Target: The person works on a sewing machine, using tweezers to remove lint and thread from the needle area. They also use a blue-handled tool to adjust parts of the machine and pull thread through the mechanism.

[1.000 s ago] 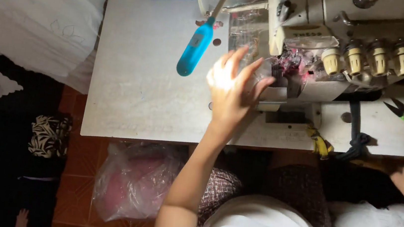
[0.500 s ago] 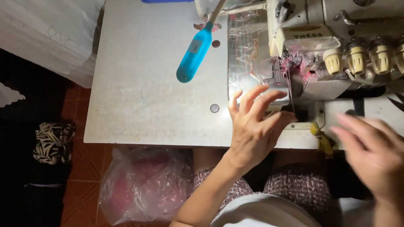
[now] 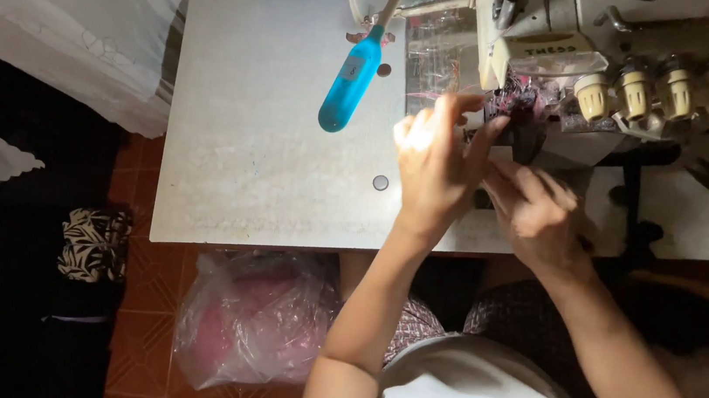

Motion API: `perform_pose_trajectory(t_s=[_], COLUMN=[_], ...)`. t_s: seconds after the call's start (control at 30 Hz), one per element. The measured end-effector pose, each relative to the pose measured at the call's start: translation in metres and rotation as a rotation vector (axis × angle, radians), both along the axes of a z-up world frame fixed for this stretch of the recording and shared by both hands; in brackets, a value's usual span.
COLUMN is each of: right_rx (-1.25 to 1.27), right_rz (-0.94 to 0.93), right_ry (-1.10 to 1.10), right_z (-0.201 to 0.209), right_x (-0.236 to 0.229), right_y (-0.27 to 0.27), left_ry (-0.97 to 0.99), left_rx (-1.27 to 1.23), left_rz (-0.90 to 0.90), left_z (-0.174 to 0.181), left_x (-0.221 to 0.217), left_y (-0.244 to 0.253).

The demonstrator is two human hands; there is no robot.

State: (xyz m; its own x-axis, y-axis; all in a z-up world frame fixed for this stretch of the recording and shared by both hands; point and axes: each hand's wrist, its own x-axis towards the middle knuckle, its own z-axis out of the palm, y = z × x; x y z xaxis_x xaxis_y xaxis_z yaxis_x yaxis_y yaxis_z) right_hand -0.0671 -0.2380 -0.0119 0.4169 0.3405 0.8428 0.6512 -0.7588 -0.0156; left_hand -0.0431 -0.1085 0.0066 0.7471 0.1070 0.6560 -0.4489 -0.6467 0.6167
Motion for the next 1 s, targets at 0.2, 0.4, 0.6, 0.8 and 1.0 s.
perform_pose_trajectory(t_s=[0.2, 0.4, 0.6, 0.8, 1.0], right_rx=[0.024, 0.058, 0.135, 0.104, 0.11], right_rz=[0.062, 0.088, 0.066, 0.11, 0.138], right_ry=[0.033, 0.031, 0.058, 0.064, 0.077], right_z=[0.017, 0.005, -0.002, 0.004, -0.003], right_x=[-0.009, -0.008, -0.014, -0.019, -0.02], right_y=[0.003, -0.001, -0.005, -0.008, -0.007], left_ry=[-0.08, -0.084, -0.025, 0.104, -0.245], left_rx=[0.114, 0.234, 0.271, 0.447, 0.657], left_rz=[0.089, 0.132, 0.062, 0.123, 0.43], left_z=[-0.019, -0.033, -0.026, -0.017, -0.004], left_x=[0.015, 0.02, 0.015, -0.013, -0.013], left_y=[-0.012, -0.015, 0.003, 0.049, 0.05])
